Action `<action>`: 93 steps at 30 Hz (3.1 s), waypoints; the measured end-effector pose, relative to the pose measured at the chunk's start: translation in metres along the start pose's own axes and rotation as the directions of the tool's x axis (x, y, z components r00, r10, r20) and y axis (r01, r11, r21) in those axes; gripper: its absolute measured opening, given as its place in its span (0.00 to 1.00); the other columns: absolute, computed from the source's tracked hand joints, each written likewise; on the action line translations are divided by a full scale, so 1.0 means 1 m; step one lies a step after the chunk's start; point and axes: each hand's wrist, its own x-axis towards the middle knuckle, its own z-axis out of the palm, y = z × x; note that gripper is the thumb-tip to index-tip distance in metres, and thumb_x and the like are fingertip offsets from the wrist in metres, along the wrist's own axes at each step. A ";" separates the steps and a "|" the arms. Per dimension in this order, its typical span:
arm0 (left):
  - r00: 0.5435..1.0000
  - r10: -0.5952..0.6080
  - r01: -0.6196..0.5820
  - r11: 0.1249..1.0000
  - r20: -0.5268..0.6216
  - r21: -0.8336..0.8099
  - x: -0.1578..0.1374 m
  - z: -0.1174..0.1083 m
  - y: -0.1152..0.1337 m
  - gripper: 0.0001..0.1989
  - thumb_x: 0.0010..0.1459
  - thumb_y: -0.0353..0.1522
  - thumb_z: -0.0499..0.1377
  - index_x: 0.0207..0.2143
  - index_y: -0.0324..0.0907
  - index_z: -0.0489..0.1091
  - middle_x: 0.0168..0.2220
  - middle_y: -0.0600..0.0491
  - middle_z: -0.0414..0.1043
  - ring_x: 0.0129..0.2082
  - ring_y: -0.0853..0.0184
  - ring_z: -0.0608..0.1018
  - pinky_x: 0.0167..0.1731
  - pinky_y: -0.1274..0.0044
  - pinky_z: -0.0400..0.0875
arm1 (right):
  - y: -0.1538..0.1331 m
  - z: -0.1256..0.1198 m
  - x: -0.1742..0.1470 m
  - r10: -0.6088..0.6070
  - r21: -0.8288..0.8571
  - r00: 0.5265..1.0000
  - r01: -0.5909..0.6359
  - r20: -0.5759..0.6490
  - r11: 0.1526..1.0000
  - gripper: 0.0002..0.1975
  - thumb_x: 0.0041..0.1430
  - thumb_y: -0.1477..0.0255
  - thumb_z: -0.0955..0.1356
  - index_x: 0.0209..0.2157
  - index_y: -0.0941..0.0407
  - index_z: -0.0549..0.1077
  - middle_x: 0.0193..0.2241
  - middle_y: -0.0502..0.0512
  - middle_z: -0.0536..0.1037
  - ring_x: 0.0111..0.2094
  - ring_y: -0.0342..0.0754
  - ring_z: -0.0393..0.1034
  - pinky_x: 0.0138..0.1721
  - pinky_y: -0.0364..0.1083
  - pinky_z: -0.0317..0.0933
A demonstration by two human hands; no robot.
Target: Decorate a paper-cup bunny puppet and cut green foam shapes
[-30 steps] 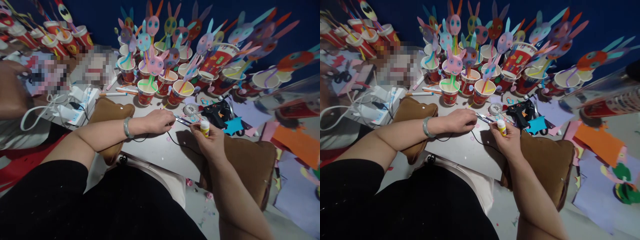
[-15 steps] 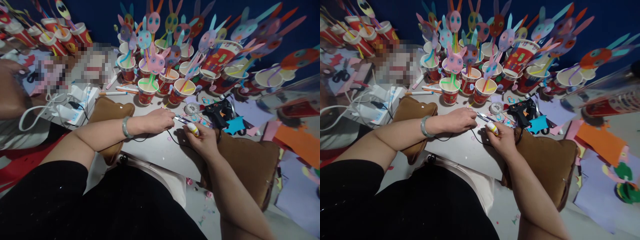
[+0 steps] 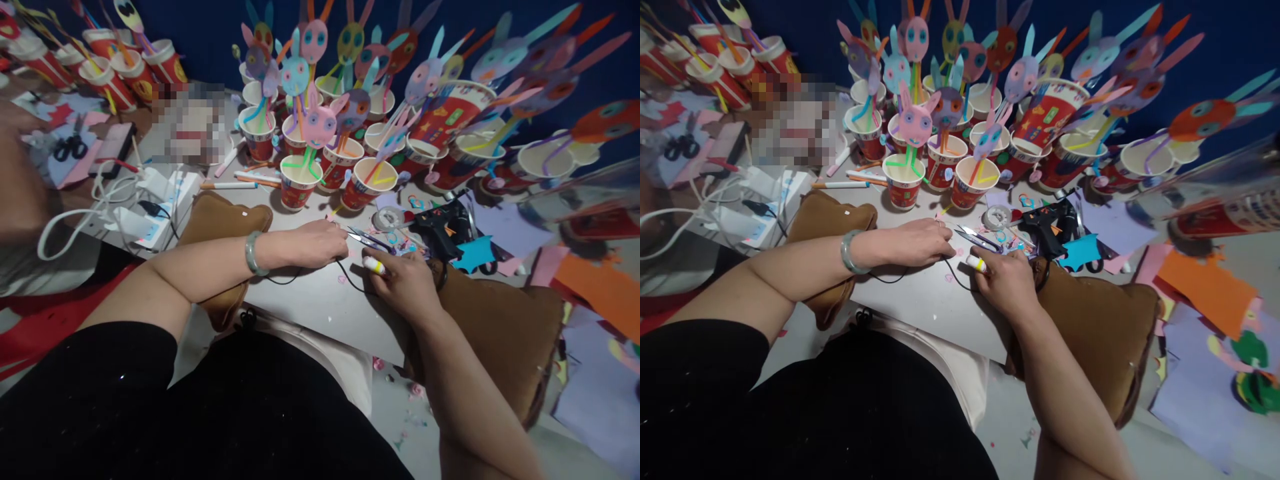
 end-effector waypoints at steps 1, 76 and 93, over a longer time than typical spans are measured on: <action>1.000 0.001 -0.001 1.000 0.006 0.002 0.000 0.000 0.000 0.13 0.59 0.26 0.54 0.38 0.41 0.78 0.34 0.48 0.75 0.34 0.65 0.74 0.36 0.72 0.64 | 0.000 -0.001 0.000 0.009 -0.009 1.000 -0.009 -0.012 1.000 0.20 0.54 0.74 0.66 0.48 0.57 0.79 0.30 0.59 0.84 0.29 0.54 0.73 0.39 0.51 0.58; 0.941 -0.337 0.077 0.312 -0.035 -0.947 0.011 -0.001 0.015 0.03 0.54 0.26 0.59 0.29 0.35 0.71 0.25 0.58 0.69 0.26 0.75 0.68 0.33 0.78 0.65 | -0.015 -0.016 0.007 0.336 0.726 0.937 -0.294 0.091 0.622 0.13 0.52 0.58 0.73 0.27 0.54 0.77 0.25 0.53 0.78 0.27 0.49 0.70 0.30 0.48 0.65; 0.971 -0.223 0.187 0.935 -0.088 -0.301 0.002 0.009 0.017 0.12 0.62 0.33 0.53 0.33 0.39 0.75 0.34 0.48 0.77 0.34 0.64 0.75 0.32 0.75 0.63 | -0.007 0.000 0.007 0.312 0.379 0.950 -0.295 0.019 0.877 0.18 0.55 0.58 0.68 0.20 0.55 0.68 0.15 0.48 0.66 0.19 0.43 0.58 0.22 0.43 0.51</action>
